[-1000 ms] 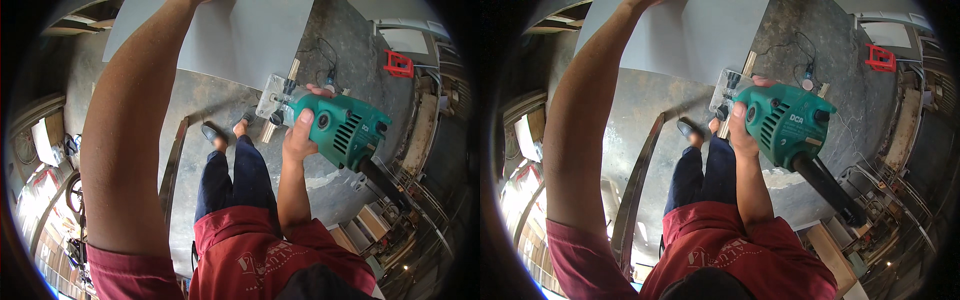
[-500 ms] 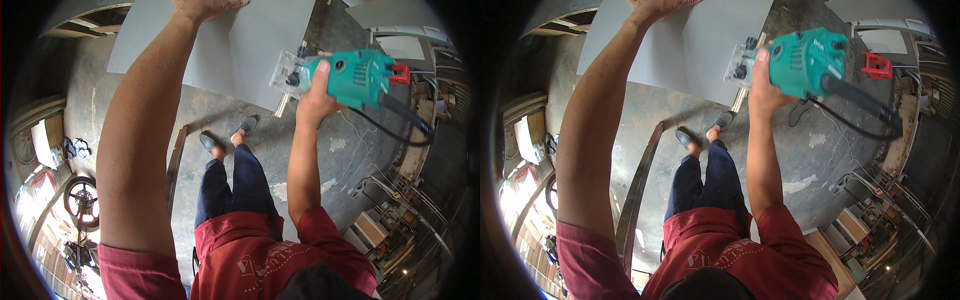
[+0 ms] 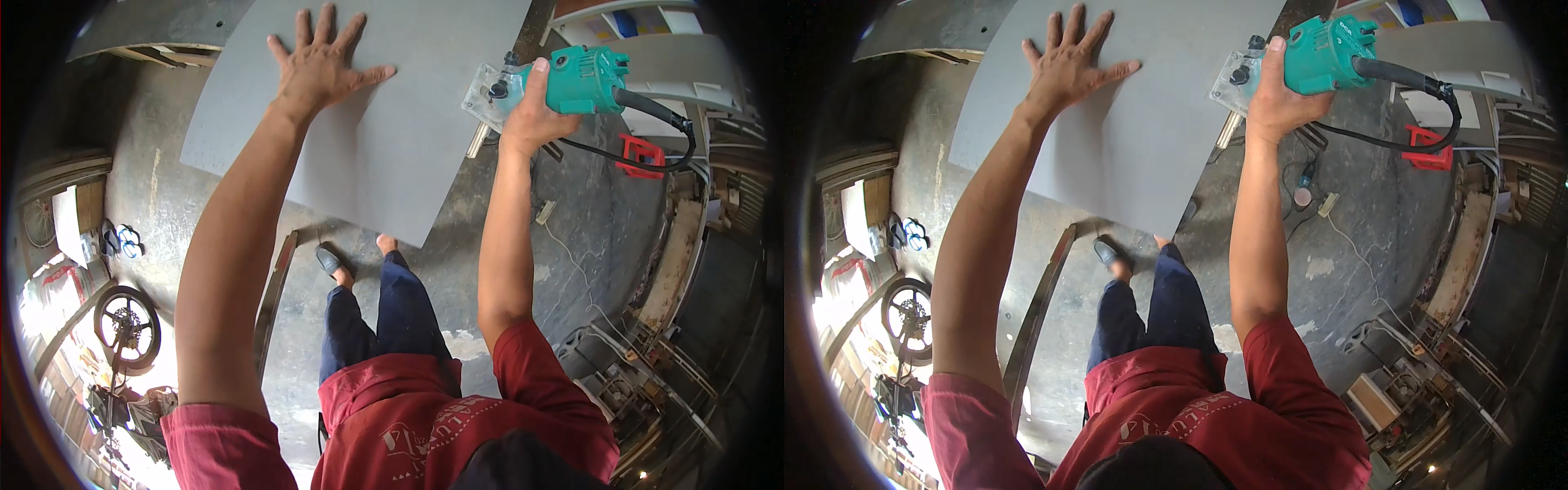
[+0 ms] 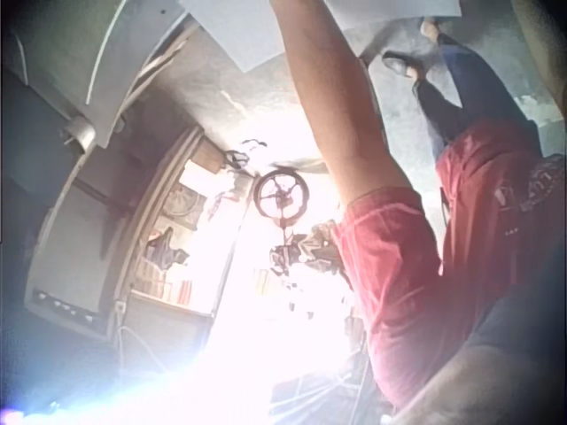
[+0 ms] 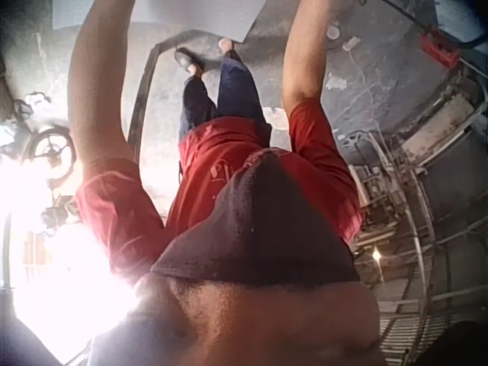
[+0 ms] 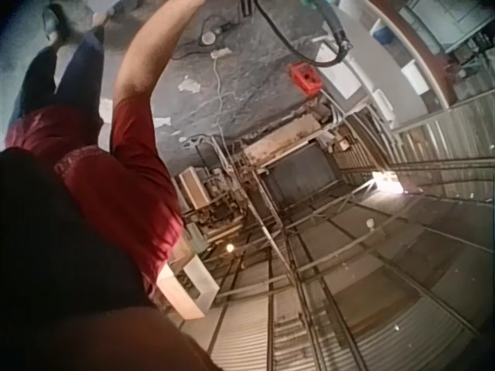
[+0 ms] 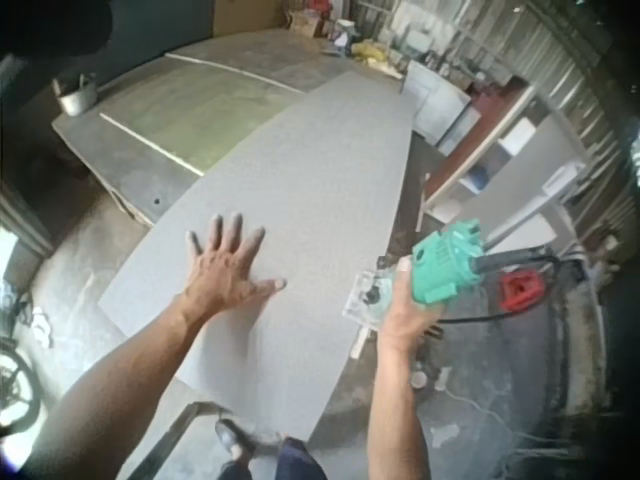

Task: The person uses a wood trimmer to trim the edges of a grey board, flipping the board over several times and clearing debris from the tool.

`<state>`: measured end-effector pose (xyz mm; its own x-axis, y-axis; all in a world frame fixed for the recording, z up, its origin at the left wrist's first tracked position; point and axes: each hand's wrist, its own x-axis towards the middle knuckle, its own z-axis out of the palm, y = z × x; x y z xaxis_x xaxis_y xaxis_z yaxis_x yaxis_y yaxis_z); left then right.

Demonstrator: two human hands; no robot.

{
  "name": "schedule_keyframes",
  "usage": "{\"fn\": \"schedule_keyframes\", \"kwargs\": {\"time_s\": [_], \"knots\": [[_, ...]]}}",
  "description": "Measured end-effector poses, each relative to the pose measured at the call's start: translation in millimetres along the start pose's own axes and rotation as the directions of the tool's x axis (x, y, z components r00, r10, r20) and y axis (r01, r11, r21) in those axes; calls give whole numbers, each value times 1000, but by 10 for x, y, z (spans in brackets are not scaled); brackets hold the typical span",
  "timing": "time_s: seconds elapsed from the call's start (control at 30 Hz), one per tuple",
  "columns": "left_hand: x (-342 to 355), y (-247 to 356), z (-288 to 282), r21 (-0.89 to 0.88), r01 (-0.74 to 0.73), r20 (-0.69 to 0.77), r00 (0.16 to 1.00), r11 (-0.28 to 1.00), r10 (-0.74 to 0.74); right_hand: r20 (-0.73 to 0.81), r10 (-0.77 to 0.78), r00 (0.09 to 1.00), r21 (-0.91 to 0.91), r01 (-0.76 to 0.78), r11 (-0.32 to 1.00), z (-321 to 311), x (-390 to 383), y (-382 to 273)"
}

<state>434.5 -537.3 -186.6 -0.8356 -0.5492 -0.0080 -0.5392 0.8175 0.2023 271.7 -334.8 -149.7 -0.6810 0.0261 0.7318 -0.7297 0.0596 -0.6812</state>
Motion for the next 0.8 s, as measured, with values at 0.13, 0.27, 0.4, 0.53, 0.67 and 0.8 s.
{"fn": "schedule_keyframes", "kwargs": {"time_s": [0.13,0.27,0.4,0.53,0.67,0.8], "knots": [[-10,-40,176,-9,-59,-191,980,998,56,-10,-10,1000,11,10,1000,166,292,323],[-11,-31,110,-26,-56,-170,984,998,51,12,-35,999,-26,36,999,356,644,663],[-30,-35,73,-33,-26,-92,995,999,23,-25,-84,996,21,84,996,593,915,915],[-21,-8,-10,-48,-6,-64,998,999,3,-39,-93,995,-14,92,996,768,1166,1193],[4,31,-74,-48,12,-12,1000,999,-13,-25,-43,999,-57,42,998,894,1413,1467],[30,73,-187,-49,36,41,999,998,-34,-39,2,999,29,-1,1000,1078,1656,1744]]}}
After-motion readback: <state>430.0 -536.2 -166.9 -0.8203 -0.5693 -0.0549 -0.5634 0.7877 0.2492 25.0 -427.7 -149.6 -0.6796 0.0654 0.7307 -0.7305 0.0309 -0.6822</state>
